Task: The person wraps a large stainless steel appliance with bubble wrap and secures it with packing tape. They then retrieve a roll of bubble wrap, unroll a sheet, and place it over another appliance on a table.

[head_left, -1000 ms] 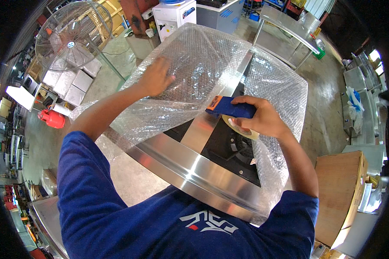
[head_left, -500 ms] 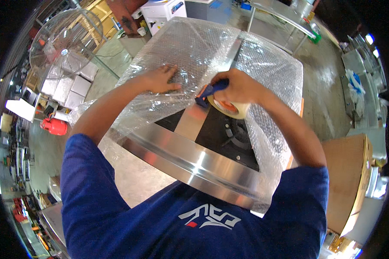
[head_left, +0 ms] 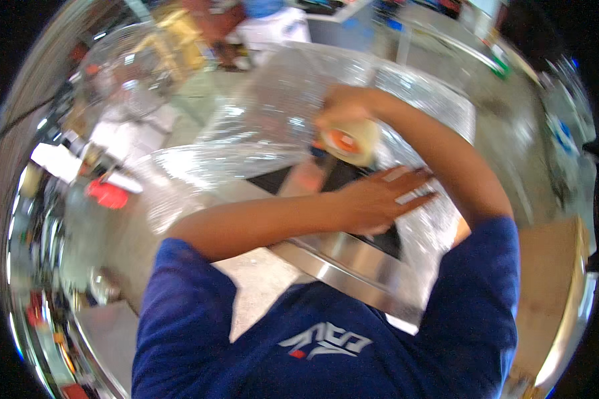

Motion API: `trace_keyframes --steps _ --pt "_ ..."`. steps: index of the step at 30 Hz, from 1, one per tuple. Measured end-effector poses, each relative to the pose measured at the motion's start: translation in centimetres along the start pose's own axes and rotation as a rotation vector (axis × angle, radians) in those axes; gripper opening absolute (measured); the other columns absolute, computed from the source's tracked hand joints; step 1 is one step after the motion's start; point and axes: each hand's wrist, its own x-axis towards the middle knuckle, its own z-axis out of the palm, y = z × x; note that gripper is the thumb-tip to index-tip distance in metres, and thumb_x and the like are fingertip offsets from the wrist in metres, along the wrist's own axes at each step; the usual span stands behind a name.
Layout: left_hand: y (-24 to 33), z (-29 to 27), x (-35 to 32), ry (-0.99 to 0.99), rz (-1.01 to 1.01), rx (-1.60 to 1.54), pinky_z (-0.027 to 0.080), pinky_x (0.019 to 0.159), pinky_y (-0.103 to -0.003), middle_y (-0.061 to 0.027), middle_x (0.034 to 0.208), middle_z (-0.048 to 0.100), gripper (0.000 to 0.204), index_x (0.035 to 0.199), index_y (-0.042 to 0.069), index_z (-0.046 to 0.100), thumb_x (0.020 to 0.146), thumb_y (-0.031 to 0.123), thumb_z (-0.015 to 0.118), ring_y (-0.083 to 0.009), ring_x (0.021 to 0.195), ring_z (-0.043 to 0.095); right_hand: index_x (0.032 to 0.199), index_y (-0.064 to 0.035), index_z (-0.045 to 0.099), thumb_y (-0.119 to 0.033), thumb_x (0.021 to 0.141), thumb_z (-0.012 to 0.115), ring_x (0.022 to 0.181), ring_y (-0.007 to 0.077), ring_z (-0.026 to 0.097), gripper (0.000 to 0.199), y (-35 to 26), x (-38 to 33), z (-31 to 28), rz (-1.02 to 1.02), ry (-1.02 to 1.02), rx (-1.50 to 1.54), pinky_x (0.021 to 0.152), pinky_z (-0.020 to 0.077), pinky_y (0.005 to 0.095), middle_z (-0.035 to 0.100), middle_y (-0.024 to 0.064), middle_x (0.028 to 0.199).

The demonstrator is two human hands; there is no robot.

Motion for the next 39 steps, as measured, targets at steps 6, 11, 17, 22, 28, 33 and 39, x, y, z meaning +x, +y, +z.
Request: trace_keyframes --steps 6,11,17,22,28,33,39 --pt "-2.6 2.3 -0.6 -0.367 -0.102 -0.064 0.045 0.096 -0.047 -0.0122 0.099 0.065 0.025 0.097 0.007 0.059 0.079 0.023 0.065 -0.0305 0.1 0.065 0.094 0.003 0.074 -0.034 0.068 0.069 0.074 0.023 0.068 0.046 0.7 -4.7 1.0 0.055 0.163 0.226 0.069 0.0543 0.036 0.072 0.0162 0.087" --pt "-3.8 3.7 -4.7 -0.199 0.074 0.066 0.05 0.085 -0.043 -0.0127 0.099 0.063 0.018 0.089 0.006 0.06 0.079 0.021 0.064 -0.0313 0.097 0.064 0.099 0.0058 0.072 -0.031 0.068 0.071 0.077 0.0232 0.068 0.048 -3.5 -5.4 0.4 0.127 0.124 0.209 0.072 0.0542 0.0339 0.072 0.0161 0.088" --pt "-2.7 1.3 -3.2 -0.45 -0.123 -0.013 0.052 0.083 -0.043 -0.0153 0.093 0.064 0.015 0.084 0.004 0.062 0.08 0.018 0.062 -0.0315 0.095 0.065 0.102 0.0065 0.07 -0.027 0.07 0.07 0.077 0.0226 0.068 0.046 -1.0 -5.6 1.4 0.088 0.189 0.241 0.072 0.0541 0.0339 0.071 0.0155 0.088" --pt "-4.9 3.4 -5.0 -0.608 0.015 0.043 0.053 0.084 -0.044 -0.0155 0.092 0.064 0.016 0.093 0.004 0.061 0.082 0.015 0.06 -0.0325 0.096 0.065 0.107 0.0046 0.069 -0.029 0.07 0.071 0.087 0.0211 0.066 0.05 -0.5 -7.4 0.4 0.044 0.2 0.305 0.079 0.0521 0.033 0.07 0.0136 0.096" --pt "-5.7 2.5 -6.4 -0.667 0.069 -0.048 0.055 0.087 -0.043 -0.0145 0.108 0.062 0.021 0.106 0.004 0.056 0.085 0.009 0.054 -0.0325 0.102 0.063 0.117 0.0034 0.064 -0.035 0.071 0.073 0.093 0.021 0.064 0.06 1.2 -10.4 0.4 -0.052 0.224 0.337 0.083 0.0519 0.0344 0.068 0.0132 0.102" --pt "-5.9 2.6 -7.2 -0.679 0.03 -0.009 0.054 0.092 -0.04 -0.0189 0.119 0.064 0.029 0.116 0.002 0.057 0.089 0.01 0.05 -0.0307 0.108 0.065 0.113 0.0008 0.067 -0.027 0.073 0.074 0.095 0.022 0.064 0.05 1.4 -11.7 2.7 -0.095 0.318 0.245 0.088 0.0503 0.0321 0.067 0.0143 0.105" --pt "-5.7 1.3 -6.3 -0.715 -0.001 -0.017 0.052 0.096 -0.041 -0.0202 0.12 0.064 0.027 0.112 0.001 0.06 0.087 0.008 0.053 -0.0307 0.111 0.064 0.109 -0.0018 0.069 -0.017 0.066 0.07 0.101 0.0209 0.063 0.045 3.8 -18.5 3.3 0.049 0.34 0.401 0.093 0.048 0.0313 0.068 0.0123 0.107"
